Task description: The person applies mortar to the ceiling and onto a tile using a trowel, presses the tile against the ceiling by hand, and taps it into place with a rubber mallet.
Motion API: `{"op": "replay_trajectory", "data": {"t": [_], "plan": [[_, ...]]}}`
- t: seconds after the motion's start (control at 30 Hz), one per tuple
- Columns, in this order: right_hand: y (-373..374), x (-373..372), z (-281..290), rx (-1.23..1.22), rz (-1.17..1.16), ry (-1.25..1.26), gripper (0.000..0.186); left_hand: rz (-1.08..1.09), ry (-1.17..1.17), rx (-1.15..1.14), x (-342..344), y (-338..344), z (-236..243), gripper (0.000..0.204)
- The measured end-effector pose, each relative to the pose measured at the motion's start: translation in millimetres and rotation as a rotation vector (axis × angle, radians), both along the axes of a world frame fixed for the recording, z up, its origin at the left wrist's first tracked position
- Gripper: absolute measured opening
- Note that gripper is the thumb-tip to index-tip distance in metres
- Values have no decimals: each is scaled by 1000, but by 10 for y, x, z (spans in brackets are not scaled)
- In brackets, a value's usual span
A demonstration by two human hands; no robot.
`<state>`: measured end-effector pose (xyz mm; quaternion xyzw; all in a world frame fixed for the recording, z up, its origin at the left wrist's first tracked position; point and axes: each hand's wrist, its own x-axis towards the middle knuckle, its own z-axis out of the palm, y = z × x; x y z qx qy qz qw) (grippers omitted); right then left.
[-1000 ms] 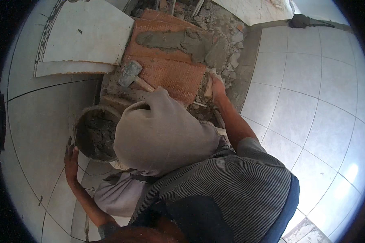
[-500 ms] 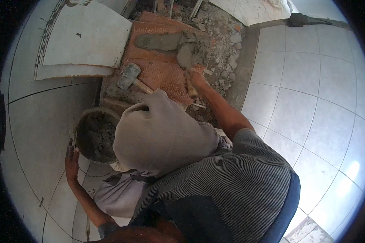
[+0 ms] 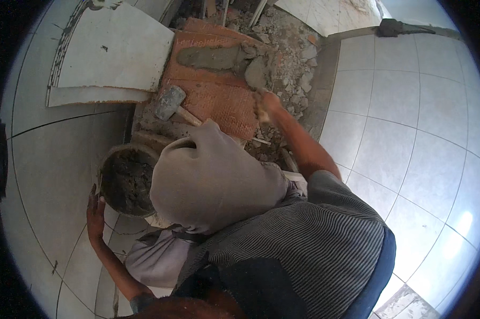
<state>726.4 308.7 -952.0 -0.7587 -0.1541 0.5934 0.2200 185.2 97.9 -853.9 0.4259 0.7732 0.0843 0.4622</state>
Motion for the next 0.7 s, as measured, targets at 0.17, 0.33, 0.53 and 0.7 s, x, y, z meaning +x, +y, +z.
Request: {"op": "replay_trajectory", "data": {"t": [0.17, 0.33, 0.53, 0.7], "plan": [[-337, 200, 286, 192, 64, -159, 30, 95, -31, -37, 20, 0, 23, 64], [-409, 829, -1649, 597, 414, -520, 33, 62, -110, 22, 10, 115, -72, 65], [-218, -140, 70, 56, -48, 22, 34, 53, 20, -43, 27, 19, 14, 65], [-26, 133, -477, 393, 351, -140, 33, 130, -129, -38, 9, 44, 37, 66]]}}
